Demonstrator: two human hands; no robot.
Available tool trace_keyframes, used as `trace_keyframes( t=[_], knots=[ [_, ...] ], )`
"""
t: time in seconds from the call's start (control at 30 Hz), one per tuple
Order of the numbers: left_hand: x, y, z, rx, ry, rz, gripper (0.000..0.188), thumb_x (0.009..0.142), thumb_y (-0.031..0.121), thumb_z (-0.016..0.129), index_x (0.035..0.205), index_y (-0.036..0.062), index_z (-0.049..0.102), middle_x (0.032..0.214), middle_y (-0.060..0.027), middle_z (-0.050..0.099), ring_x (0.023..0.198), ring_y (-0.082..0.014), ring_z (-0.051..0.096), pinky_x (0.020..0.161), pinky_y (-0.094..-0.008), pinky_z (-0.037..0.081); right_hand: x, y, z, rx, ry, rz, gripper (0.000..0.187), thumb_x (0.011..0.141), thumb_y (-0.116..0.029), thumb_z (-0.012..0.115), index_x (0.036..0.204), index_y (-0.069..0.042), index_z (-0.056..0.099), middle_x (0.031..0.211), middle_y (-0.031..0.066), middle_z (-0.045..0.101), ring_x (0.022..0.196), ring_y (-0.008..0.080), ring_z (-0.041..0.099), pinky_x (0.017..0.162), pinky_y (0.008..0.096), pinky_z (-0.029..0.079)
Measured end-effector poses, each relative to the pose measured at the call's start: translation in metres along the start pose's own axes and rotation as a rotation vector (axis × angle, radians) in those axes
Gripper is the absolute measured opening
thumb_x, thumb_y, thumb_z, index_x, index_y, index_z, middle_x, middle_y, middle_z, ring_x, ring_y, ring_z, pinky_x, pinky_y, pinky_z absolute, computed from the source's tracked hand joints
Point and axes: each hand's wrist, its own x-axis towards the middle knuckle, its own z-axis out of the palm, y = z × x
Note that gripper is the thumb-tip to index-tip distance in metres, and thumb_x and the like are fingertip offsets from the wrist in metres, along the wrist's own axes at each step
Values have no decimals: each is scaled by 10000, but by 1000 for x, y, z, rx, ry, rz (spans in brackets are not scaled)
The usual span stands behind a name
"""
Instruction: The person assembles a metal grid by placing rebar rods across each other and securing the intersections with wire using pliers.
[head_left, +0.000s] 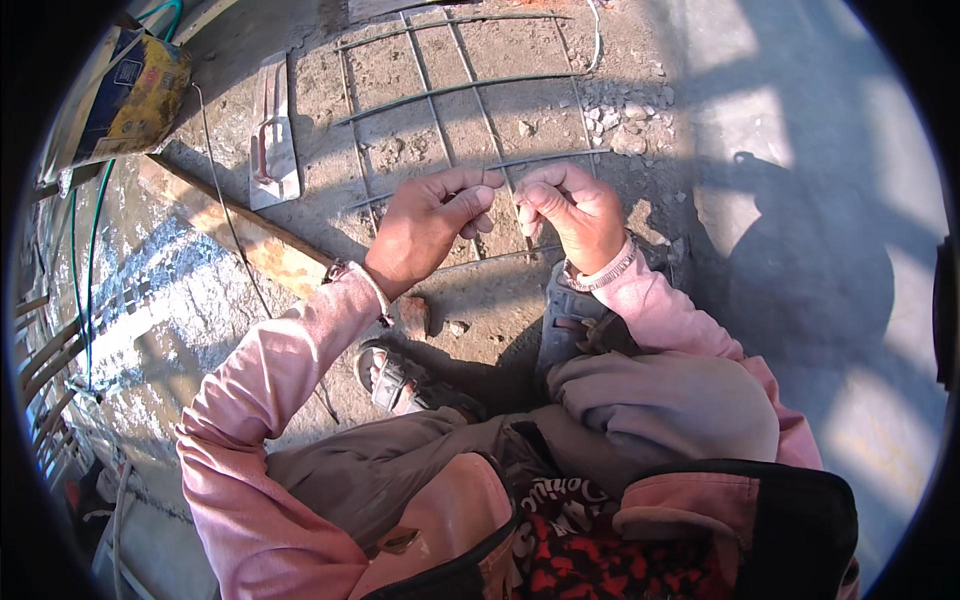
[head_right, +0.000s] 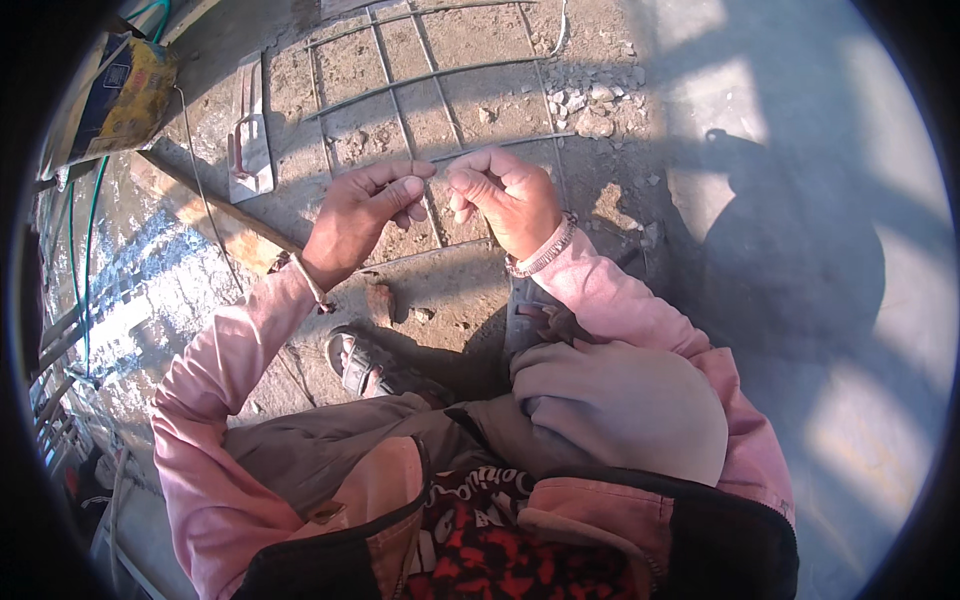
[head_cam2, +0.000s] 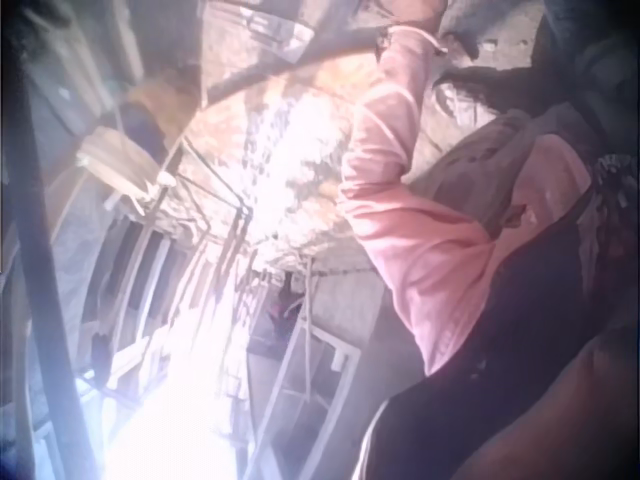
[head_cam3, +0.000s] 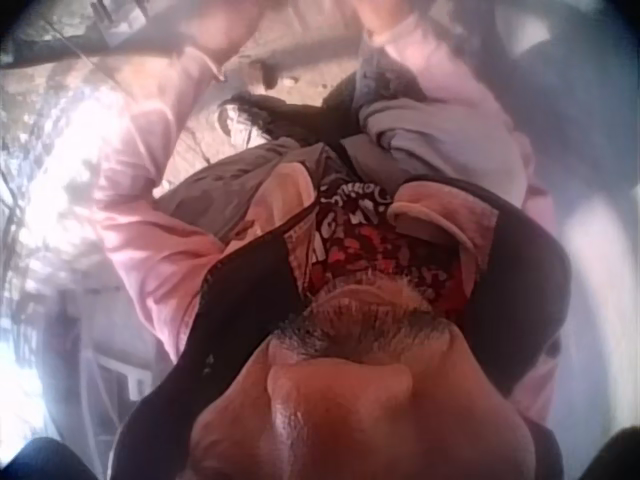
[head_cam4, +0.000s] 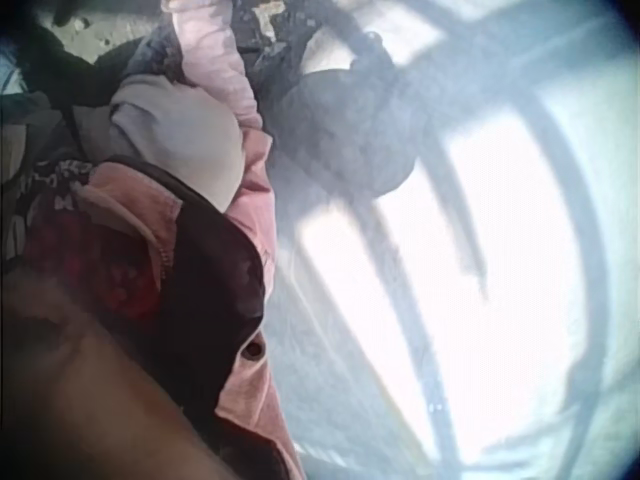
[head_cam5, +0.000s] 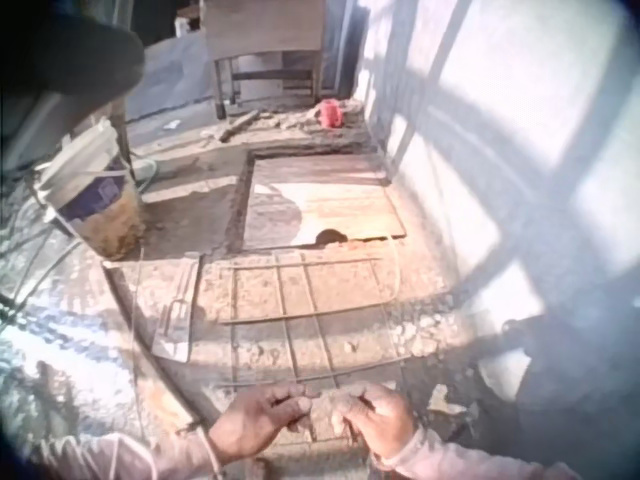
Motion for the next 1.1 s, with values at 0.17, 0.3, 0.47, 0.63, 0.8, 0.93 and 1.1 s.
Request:
trace_keyframes(
  t=[0.17,0.3,0.47,0.63,0.8,0.93,1.1],
  knots=[
    [-3,-7,5,188,-77,24,221,916,138,541,1039,-21,633,784,-75,623,643,-114,616,608,-252,502,3,12,6,-1,58,45,188,900,-95,589,1061,-7,546,759,14,577,591,70,528,544,202,473],
    [-1,-8,3,249,-143,43,204,911,128,541,999,-24,646,773,-91,625,620,-135,631,583,-263,505,1,14,7,-131,55,-12,194,894,-97,598,1061,1,581,763,16,593,605,72,540,546,211,473],
    [-3,-8,2,182,-229,-117,242,925,164,538,1054,-21,626,808,-73,627,674,-116,613,641,-252,500,1,14,2,-272,53,-92,112,888,-97,609,953,-13,642,750,24,612,613,75,556,543,214,467],
    [-6,-13,4,-67,-165,-235,277,926,180,548,1111,-16,610,827,-66,628,716,-111,599,687,-248,499,0,16,-4,-295,-13,-157,101,894,-96,598,936,-11,634,746,26,608,609,83,561,538,220,466],
    [-3,-12,-5,38,-65,-237,298,907,153,571,1147,-23,585,888,-72,629,756,-113,592,706,-236,493,-5,19,-5,-304,-7,-66,116,906,-126,587,919,-15,618,751,29,601,598,82,563,530,227,469],
    [-10,-15,-2,183,-155,-57,401,874,144,622,1218,-42,531,975,-71,614,809,-95,577,722,-220,483,-8,22,0,-326,54,-1,124,908,-156,584,923,-35,610,732,27,598,575,79,564,518,233,480],
    [-12,-20,0,338,-79,73,405,810,151,679,1163,-24,582,827,-88,642,693,-123,600,659,-259,481,-8,22,-1,-287,30,18,155,920,-175,571,945,-23,593,736,27,597,590,81,571,532,232,494]
  ],
)
